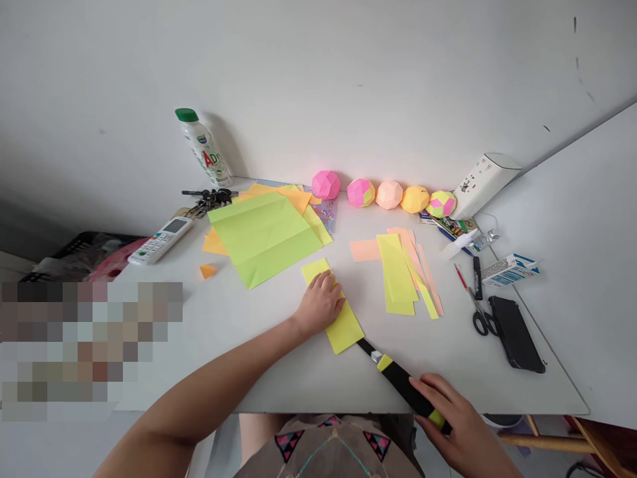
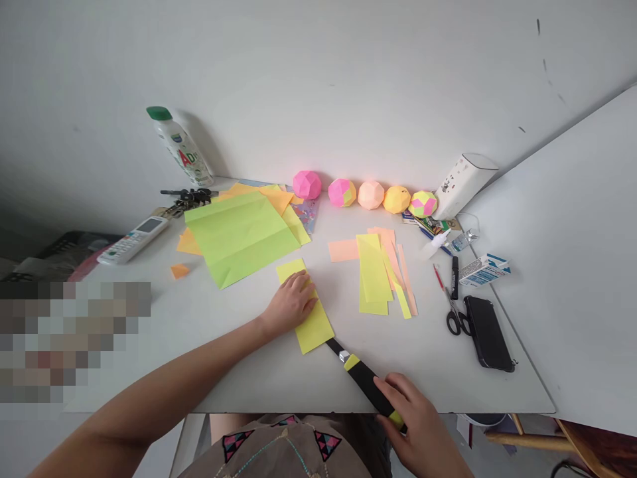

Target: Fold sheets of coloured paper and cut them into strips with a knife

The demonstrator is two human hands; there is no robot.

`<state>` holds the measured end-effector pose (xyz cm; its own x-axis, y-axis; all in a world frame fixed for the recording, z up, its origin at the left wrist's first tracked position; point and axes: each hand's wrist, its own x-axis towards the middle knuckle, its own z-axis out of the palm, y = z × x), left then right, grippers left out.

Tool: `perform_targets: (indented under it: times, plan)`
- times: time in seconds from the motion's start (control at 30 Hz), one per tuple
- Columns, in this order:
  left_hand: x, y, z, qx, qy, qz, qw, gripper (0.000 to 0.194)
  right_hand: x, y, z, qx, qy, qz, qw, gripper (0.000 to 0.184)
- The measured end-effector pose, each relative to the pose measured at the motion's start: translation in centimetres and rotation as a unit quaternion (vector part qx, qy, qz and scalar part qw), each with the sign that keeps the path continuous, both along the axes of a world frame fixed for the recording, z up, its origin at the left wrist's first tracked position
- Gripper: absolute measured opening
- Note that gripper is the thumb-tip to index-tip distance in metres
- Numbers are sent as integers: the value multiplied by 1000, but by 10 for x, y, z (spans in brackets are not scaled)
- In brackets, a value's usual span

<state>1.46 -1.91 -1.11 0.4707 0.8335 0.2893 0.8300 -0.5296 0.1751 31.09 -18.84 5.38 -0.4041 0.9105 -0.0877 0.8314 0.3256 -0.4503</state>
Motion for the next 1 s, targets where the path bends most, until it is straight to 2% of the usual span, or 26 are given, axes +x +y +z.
perform_targets:
  times: [0.13,0.33,0.6,1.0]
  plan:
    - [7,-15,1,-17,62,19,998,52,-17,1,3,-17,6,16,1000,47]
    - [12,-26,0,-35,82,29,996,69,-34,4,0,-27,16,24,999,51]
    - [13,-27,0,-55,81,20,995,69,-53,6,-2,9,18,23,1000,50]
    - [11,-26,-6,-53,56,13,997,71,-49,0,1,22,-35,19,999,51]
